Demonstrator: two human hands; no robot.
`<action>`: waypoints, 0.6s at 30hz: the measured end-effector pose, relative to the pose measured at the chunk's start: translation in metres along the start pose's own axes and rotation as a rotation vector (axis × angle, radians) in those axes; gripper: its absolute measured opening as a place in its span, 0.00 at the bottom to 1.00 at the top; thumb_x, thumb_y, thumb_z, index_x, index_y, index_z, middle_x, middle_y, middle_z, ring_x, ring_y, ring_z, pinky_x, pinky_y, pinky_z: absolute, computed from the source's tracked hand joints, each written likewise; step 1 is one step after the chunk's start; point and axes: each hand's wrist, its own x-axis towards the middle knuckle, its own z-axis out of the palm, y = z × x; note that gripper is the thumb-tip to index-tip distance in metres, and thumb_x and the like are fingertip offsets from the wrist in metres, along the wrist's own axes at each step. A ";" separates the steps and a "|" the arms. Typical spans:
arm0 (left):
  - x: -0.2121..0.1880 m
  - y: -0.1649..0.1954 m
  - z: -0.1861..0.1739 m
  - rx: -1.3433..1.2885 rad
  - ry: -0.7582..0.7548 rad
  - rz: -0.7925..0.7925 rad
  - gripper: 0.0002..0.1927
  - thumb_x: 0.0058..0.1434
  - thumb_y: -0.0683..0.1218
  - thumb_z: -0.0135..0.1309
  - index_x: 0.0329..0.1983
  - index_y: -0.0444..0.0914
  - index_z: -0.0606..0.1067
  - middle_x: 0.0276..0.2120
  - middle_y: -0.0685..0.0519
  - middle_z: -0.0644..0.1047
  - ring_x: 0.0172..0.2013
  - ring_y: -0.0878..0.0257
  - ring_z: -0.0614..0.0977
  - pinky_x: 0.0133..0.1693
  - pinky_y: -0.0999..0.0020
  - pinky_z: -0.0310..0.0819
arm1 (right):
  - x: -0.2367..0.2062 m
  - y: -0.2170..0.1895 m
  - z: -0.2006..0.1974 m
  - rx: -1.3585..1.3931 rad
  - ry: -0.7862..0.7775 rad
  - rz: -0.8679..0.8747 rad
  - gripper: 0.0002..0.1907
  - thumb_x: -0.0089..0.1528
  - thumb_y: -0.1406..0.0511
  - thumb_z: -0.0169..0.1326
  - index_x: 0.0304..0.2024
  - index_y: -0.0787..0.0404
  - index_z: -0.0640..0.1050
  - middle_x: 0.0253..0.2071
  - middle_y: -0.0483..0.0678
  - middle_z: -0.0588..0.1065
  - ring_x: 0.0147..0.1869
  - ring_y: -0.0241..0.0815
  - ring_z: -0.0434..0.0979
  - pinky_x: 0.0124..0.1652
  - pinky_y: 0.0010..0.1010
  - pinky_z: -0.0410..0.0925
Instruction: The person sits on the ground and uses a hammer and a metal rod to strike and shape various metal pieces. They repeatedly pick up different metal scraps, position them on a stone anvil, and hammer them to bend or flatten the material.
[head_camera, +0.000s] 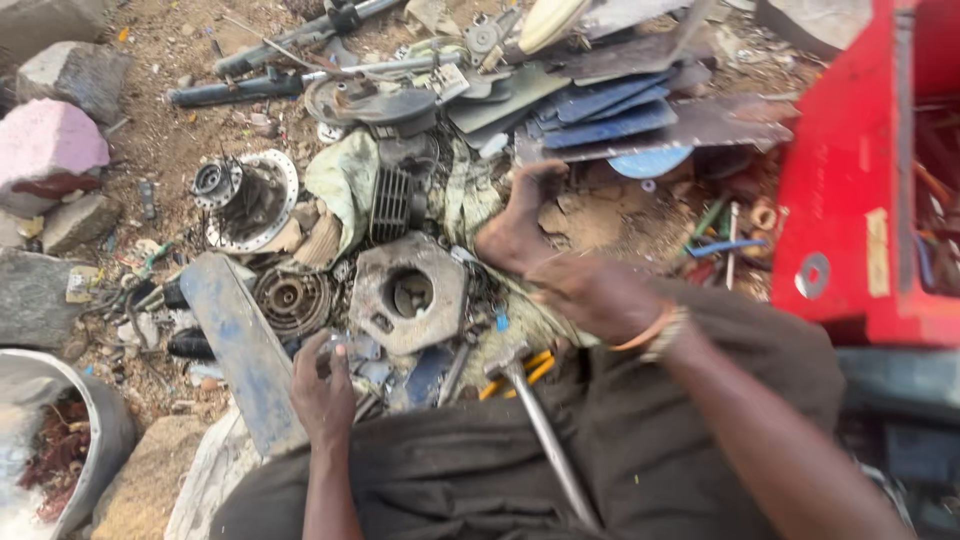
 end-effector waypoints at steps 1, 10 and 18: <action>0.003 0.004 0.004 0.004 0.008 0.001 0.17 0.65 0.41 0.57 0.57 0.35 0.76 0.49 0.43 0.80 0.45 0.54 0.85 0.43 0.61 0.80 | 0.006 0.010 0.015 0.008 0.057 0.041 0.15 0.65 0.60 0.56 0.51 0.60 0.80 0.49 0.55 0.80 0.51 0.54 0.80 0.51 0.41 0.73; 0.119 0.104 0.160 0.005 -0.208 0.359 0.11 0.67 0.47 0.57 0.49 0.38 0.80 0.48 0.45 0.81 0.47 0.50 0.83 0.44 0.59 0.81 | 0.005 0.063 0.076 0.010 -0.149 0.233 0.07 0.60 0.66 0.58 0.39 0.62 0.81 0.39 0.50 0.80 0.41 0.53 0.81 0.41 0.44 0.74; 0.246 0.169 0.345 0.427 -0.284 0.733 0.17 0.55 0.45 0.60 0.46 0.33 0.78 0.44 0.41 0.78 0.48 0.43 0.76 0.46 0.48 0.68 | 0.017 0.076 0.079 0.180 0.101 0.309 0.08 0.60 0.67 0.59 0.41 0.63 0.82 0.37 0.51 0.81 0.35 0.51 0.83 0.33 0.39 0.75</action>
